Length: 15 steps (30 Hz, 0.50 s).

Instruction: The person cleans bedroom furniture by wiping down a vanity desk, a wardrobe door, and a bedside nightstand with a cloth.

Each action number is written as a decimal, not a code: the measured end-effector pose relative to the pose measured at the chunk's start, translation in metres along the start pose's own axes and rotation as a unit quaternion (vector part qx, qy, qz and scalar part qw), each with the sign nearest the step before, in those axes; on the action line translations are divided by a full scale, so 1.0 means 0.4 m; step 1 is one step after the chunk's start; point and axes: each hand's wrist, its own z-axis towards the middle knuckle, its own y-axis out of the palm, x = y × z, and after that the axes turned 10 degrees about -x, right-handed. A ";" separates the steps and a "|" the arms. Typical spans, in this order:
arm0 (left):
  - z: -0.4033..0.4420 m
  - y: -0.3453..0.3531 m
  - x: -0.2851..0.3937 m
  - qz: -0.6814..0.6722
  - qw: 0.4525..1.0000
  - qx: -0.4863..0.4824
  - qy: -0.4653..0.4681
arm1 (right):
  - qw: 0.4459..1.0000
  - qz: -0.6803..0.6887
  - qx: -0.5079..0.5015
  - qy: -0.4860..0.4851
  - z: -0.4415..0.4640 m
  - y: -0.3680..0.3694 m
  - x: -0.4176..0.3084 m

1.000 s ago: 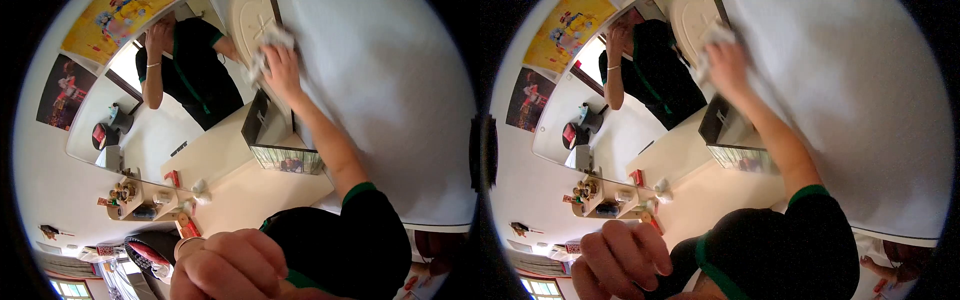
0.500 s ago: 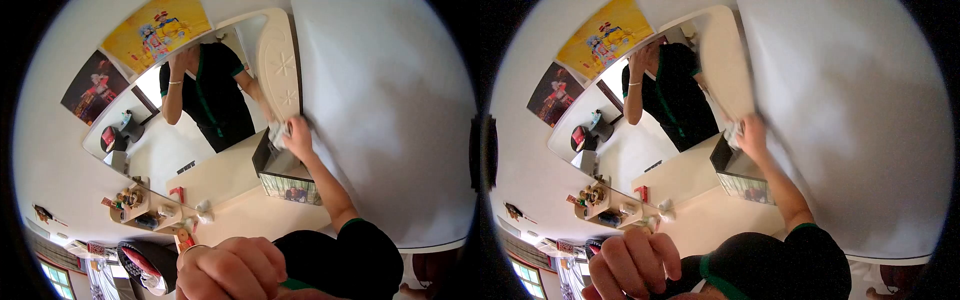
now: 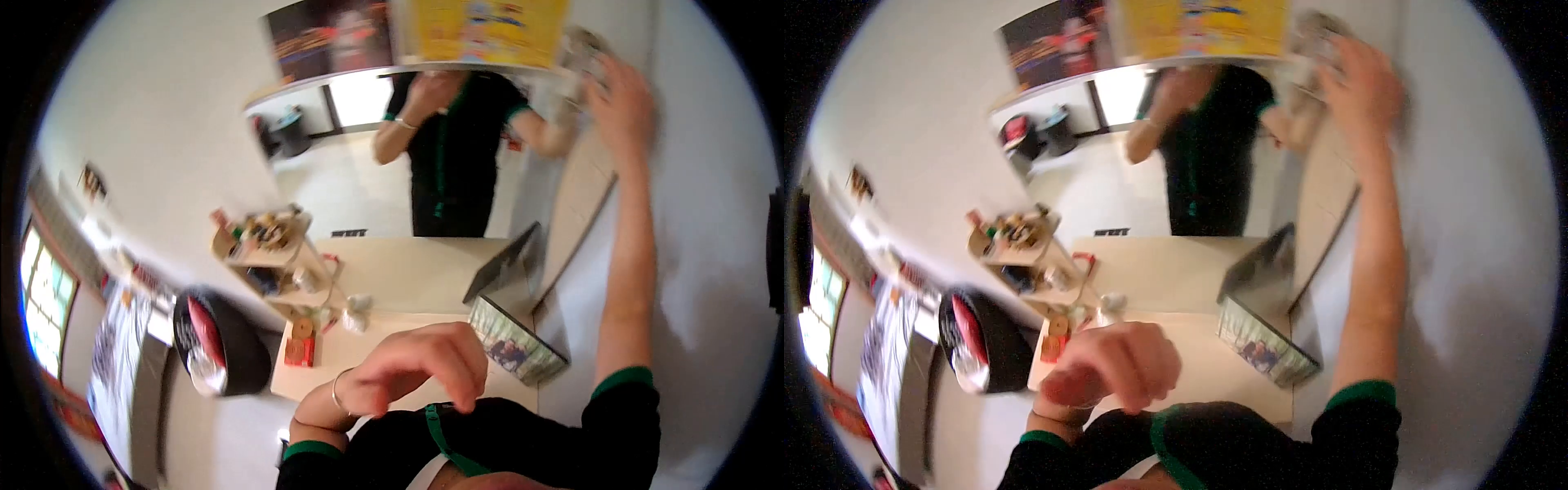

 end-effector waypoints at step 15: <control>-0.468 -0.010 -0.144 -0.028 0.900 0.398 -0.177 | 0.994 0.090 -0.027 0.057 -0.476 0.184 -0.023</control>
